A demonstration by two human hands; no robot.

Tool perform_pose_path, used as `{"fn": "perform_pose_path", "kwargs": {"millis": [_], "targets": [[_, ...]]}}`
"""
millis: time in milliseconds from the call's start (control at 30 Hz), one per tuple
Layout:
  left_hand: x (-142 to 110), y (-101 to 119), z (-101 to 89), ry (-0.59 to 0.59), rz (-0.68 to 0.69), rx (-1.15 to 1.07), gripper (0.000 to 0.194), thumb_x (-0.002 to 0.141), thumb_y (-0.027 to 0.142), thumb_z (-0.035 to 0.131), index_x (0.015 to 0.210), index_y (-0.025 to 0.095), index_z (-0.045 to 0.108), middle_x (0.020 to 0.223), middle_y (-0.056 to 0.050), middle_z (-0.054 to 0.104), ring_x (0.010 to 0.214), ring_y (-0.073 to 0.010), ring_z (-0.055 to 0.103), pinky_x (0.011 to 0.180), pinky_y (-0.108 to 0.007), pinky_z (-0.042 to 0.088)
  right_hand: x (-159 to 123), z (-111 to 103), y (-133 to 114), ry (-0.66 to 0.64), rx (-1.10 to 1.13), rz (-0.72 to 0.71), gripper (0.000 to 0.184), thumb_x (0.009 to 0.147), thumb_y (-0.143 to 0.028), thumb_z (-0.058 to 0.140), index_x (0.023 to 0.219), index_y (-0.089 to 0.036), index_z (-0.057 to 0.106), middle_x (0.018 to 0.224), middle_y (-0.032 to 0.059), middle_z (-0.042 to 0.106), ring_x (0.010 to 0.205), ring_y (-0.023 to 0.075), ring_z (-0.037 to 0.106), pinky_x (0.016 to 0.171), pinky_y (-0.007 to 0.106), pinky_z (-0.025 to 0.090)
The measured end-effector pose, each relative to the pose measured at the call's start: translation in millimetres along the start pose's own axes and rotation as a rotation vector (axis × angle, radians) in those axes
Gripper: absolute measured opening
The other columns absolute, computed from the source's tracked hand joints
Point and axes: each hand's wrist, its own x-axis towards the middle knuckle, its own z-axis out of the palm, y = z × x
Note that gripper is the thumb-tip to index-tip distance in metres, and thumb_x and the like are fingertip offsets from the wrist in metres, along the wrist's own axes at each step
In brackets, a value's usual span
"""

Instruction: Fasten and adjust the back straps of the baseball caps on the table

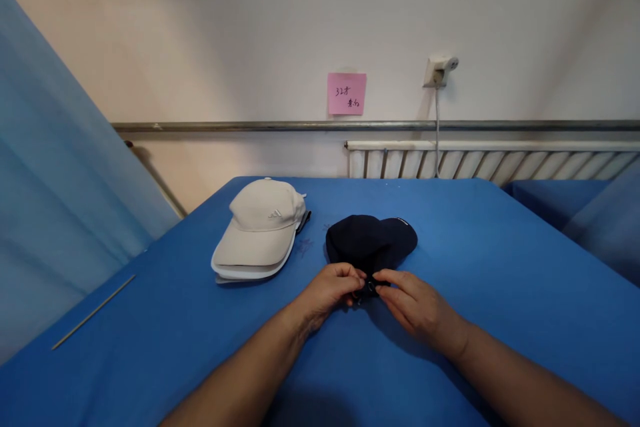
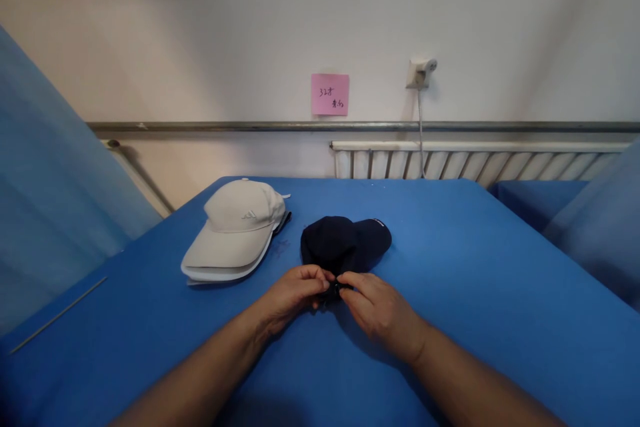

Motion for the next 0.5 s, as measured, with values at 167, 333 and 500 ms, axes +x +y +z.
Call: {"fn": "perform_pose_path", "kwargs": {"millis": [167,333,500], "targets": [[5.1,-5.6,4.1,0.042,0.034,0.072,0.015,0.061,0.02,0.065,0.06,0.014,0.051,0.091,-0.004,0.063,0.052,-0.0052,0.048,0.047,-0.021,0.035,2.3,-1.2,-2.4,-0.026,0.015,-0.022,0.025,0.091,-0.007,0.05,0.11,-0.014,0.064,0.109,0.0117,0.068,0.1,0.02,0.065,0.085,0.032,0.057],[9.1,-10.8,10.4,0.088,0.048,0.128,0.014,0.055,0.017,0.062,0.056,0.015,0.049,0.083,-0.003,0.062,0.051,-0.0053,0.046,0.046,-0.02,0.033,2.1,-0.9,-3.3,-0.042,0.016,-0.036,0.027,0.092,-0.009,0.049,0.115,-0.016,0.061,0.108,0.0106,0.068,0.099,0.0205,0.066,0.084,0.033,0.058],[7.0,-9.4,15.0,0.097,0.05,0.134,0.022,0.061,0.026,0.068,0.058,0.015,0.05,0.073,-0.002,0.061,0.051,-0.0065,0.047,0.047,-0.021,0.032,-1.0,-0.2,-1.4,-0.059,0.027,-0.03,0.03,0.093,-0.008,0.048,0.118,-0.017,0.06,0.112,0.0099,0.067,0.103,0.0201,0.065,0.086,0.033,0.057]]}}
